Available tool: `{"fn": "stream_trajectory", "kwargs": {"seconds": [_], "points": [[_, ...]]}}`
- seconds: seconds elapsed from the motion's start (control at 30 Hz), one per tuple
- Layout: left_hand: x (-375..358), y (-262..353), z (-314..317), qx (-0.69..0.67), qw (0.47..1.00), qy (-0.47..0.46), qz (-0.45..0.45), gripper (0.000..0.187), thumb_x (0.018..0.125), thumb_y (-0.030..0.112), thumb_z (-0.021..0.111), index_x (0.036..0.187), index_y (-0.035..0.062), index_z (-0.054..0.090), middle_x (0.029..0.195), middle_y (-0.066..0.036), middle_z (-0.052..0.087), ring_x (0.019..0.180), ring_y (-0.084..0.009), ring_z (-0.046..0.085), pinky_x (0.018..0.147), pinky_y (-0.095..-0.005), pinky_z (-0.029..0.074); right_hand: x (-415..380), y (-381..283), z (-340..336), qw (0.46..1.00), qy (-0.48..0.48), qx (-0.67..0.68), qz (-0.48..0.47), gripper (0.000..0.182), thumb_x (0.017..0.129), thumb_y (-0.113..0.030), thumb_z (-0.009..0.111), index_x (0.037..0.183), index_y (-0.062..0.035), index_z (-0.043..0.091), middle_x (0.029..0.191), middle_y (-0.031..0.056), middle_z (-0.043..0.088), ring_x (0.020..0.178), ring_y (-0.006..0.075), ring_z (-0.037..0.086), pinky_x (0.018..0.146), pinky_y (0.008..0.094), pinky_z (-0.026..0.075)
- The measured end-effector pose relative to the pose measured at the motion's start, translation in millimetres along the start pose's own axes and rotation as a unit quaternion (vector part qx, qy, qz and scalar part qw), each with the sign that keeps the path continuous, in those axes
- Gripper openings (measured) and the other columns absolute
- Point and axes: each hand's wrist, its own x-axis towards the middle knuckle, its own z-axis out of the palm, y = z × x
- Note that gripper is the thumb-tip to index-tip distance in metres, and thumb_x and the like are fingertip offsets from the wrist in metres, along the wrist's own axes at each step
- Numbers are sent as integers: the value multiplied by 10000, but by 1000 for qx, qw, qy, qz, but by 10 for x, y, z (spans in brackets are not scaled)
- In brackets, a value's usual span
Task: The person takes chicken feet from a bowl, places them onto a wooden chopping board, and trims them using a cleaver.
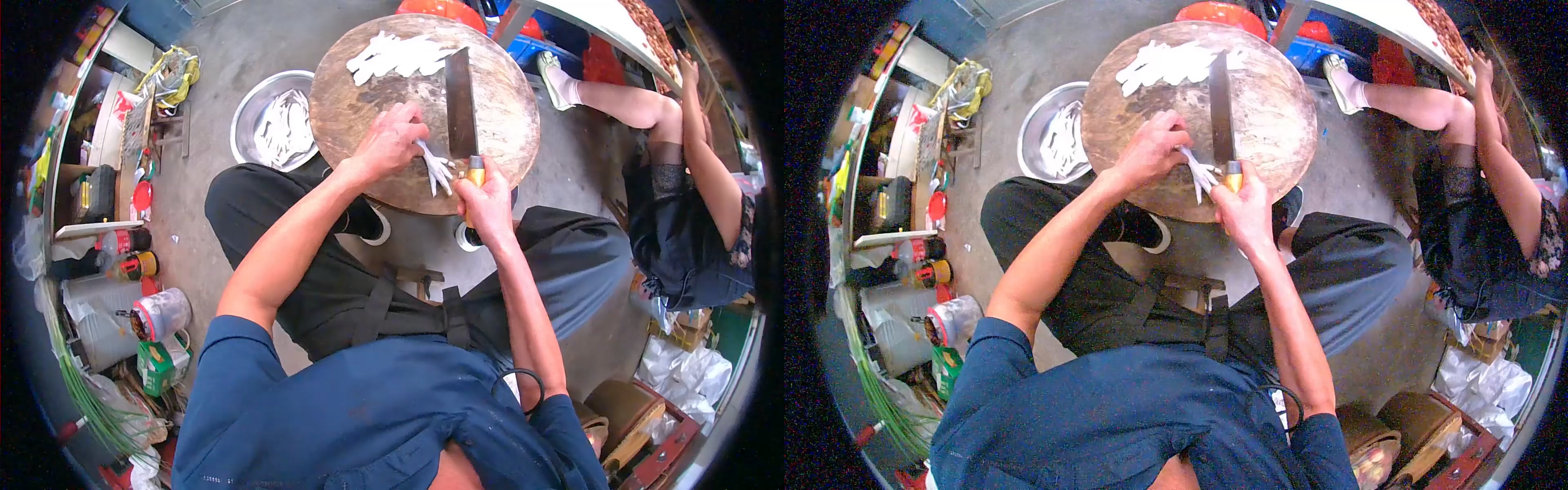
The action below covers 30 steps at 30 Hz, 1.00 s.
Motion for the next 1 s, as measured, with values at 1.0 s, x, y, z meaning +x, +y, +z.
{"fn": "stream_trajectory", "kwargs": {"seconds": [1.0], "points": [[8, -1, 58, -4, 1000, -28, 13, 162, 720, 67, 719, 874, 70, 667, 970, -79, 571, 977, -303, 565, 802, -413, 481, 57, -51, -260, 998, 10, 30, 49, 343, 803, -45, 581, 1141, -12, 534, 661, 32, 528, 460, 105, 491, 404, 259, 406]]}}
